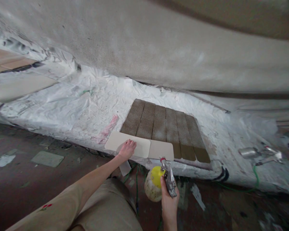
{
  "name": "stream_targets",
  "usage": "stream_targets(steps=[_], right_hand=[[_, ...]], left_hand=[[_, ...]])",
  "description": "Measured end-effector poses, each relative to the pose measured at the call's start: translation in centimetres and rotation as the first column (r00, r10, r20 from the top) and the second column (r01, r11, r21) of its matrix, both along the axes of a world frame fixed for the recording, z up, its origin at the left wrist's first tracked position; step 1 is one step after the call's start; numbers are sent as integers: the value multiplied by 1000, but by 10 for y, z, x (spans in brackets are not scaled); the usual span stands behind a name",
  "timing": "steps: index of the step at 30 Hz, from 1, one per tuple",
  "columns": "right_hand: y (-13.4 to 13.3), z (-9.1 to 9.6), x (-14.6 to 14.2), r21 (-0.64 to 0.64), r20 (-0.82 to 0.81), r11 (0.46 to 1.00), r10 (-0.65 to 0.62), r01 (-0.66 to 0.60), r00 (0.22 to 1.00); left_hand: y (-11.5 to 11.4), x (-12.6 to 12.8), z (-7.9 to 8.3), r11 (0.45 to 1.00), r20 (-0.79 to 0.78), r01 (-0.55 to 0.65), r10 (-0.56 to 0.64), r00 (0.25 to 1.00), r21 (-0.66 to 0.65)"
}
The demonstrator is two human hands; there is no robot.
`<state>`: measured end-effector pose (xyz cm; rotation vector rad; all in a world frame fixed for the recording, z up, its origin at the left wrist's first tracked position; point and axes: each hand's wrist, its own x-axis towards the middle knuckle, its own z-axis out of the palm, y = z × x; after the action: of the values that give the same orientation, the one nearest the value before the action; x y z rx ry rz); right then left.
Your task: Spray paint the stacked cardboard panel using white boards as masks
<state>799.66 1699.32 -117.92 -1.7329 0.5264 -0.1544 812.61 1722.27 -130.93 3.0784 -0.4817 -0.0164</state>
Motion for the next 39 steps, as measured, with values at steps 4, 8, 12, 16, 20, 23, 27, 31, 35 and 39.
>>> stream_targets(steps=[4, 8, 12, 16, 20, 23, 27, 31, 35, 39], right_hand=[[2, 0, 4, 38, -36, 999, 11, -10, 999], [6, 3, 14, -11, -8, 1000, -7, 7, 1000], [15, 7, 27, -36, 12, 999, 32, -32, 999], [27, 10, 37, -52, 23, 995, 81, -80, 996], [42, 14, 46, -33, -7, 994, 99, -99, 995], [53, 17, 51, -1, -14, 994, 109, -109, 994], [63, 19, 59, 11, -2, 988, 152, -152, 988], [68, 18, 61, -18, 4, 987, 162, -162, 987], [71, 19, 59, -7, 0, 985, 170, -170, 985], [69, 25, 62, -2, -29, 994, 105, -105, 994]], left_hand=[[0, 0, -2, 1000, -7, 12, -12, 1000, -4], [-1, 0, -3, 1000, 5, 11, -11, 1000, -6], [-1, 0, -3, 1000, -13, 4, -4, 1000, -19], [0, 1, -1, 999, -27, 9, -10, 1000, -37], [1, 0, 1, 997, -14, 24, -25, 1000, -77], [1, -1, 0, 997, 2, 43, -43, 999, -66], [0, -3, -4, 997, 30, 45, -43, 999, -59], [-1, -3, -6, 996, 15, 47, -46, 999, -72], [-1, -2, -5, 995, -13, 54, -56, 998, -85], [1, 0, -7, 990, 14, 108, -108, 994, -86]])
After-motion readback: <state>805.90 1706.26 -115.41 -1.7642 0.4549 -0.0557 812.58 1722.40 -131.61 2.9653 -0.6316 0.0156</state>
